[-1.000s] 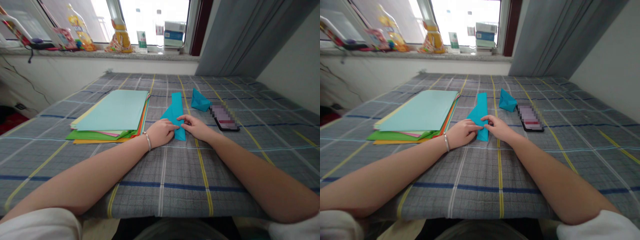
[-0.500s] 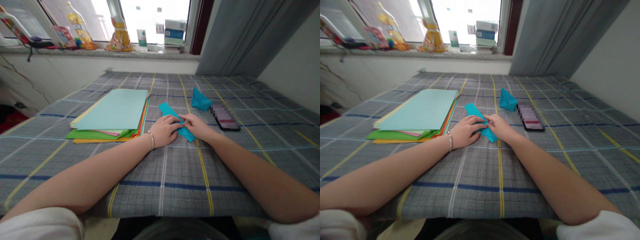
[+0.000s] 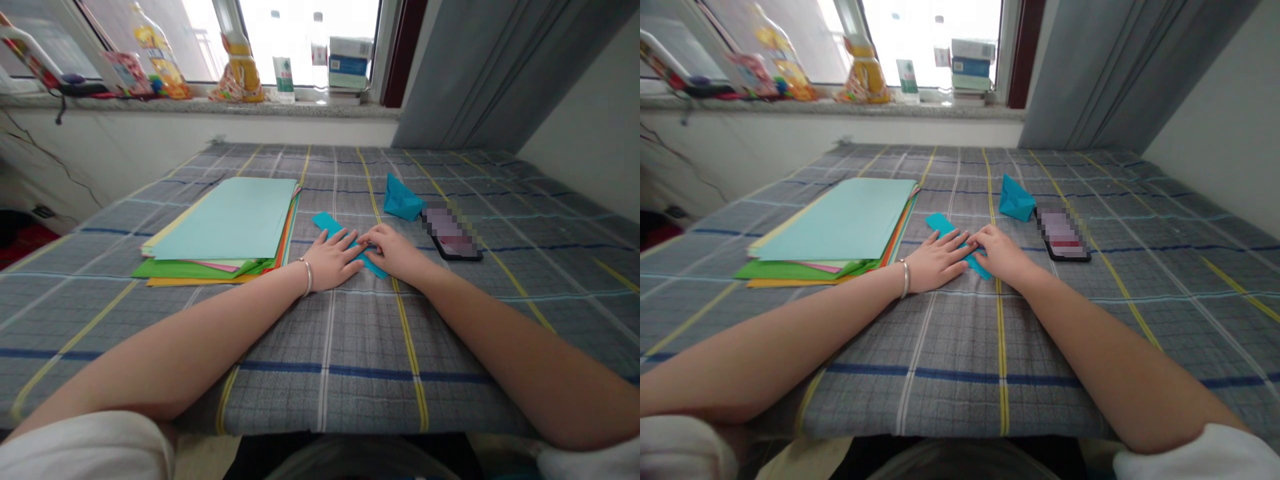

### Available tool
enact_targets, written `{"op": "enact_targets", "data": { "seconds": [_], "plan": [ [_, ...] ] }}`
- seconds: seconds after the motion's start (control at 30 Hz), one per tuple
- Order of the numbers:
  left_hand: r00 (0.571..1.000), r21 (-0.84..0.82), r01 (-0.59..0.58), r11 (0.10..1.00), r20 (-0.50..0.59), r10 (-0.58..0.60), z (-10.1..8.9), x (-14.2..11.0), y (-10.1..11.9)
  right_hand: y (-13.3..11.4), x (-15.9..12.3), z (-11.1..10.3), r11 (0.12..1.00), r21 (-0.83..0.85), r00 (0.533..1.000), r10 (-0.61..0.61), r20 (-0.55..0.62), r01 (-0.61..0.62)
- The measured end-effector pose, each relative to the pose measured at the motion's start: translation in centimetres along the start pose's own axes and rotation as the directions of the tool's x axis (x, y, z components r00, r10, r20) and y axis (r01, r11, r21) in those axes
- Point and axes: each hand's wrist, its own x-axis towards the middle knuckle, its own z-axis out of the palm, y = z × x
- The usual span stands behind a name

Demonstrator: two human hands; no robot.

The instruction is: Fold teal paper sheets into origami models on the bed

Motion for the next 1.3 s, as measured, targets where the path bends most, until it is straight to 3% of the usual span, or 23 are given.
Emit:
{"op": "enact_targets", "data": {
  "seconds": [0.17, 0.27, 0.33, 0.4, 0.5, 0.6, 0.77, 0.9, 1.1, 1.3],
  "plan": [
    [0.962, -0.002, 0.273, 0.962, -0.033, -0.273, 0.2, 0.8, -0.9, -0.1, -0.2, -1.0, 1.000, -0.024, 1.000, 0.013, 0.001, -0.013],
    [0.904, -0.003, 0.426, 0.905, -0.043, -0.425, 0.3, 1.0, -1.6, -0.2, -0.6, -2.0, 0.999, -0.045, 0.989, -0.001, 0.146, 0.007],
    [0.893, 0.012, 0.446, 0.895, -0.075, -0.444, 0.2, 0.9, -1.7, -0.3, -0.9, -2.6, 0.998, -0.062, 0.973, -0.007, 0.231, 0.022],
    [0.927, 0.038, 0.362, 0.932, -0.122, -0.355, 0.2, 0.7, -1.7, -0.4, -1.1, -3.2, 0.996, -0.089, 0.963, 0.008, 0.269, 0.016],
    [0.992, 0.063, 0.062, 0.996, -0.111, -0.055, 0.1, 0.5, -1.4, -0.5, -1.2, -4.0, 0.993, -0.118, 0.941, 0.042, 0.335, -0.003],
    [0.983, 0.027, -0.174, 0.984, -0.059, 0.175, 0.1, 0.7, -1.4, -0.6, -1.2, -4.6, 0.987, -0.159, 0.907, 0.096, 0.411, -0.032],
    [0.940, -0.081, -0.340, 0.937, -0.043, 0.338, 0.2, 0.7, -1.6, -0.3, -1.4, -5.6, 0.974, -0.201, 0.853, 0.189, 0.487, -0.101],
    [0.920, -0.135, -0.391, 0.910, -0.061, 0.386, 0.2, 0.3, -1.7, -0.2, -1.7, -6.1, 0.968, -0.200, 0.827, 0.237, 0.510, -0.154],
    [0.923, -0.148, -0.382, 0.912, -0.103, 0.370, 0.2, 0.0, -1.4, -0.7, -2.1, -5.9, 0.978, -0.207, 0.925, 0.104, 0.365, -0.028],
    [0.924, -0.160, -0.379, 0.911, -0.114, 0.364, 0.0, -0.1, -1.2, -1.4, -2.1, -5.3, 0.975, -0.201, 0.944, -0.024, 0.329, 0.095]
  ]
}}
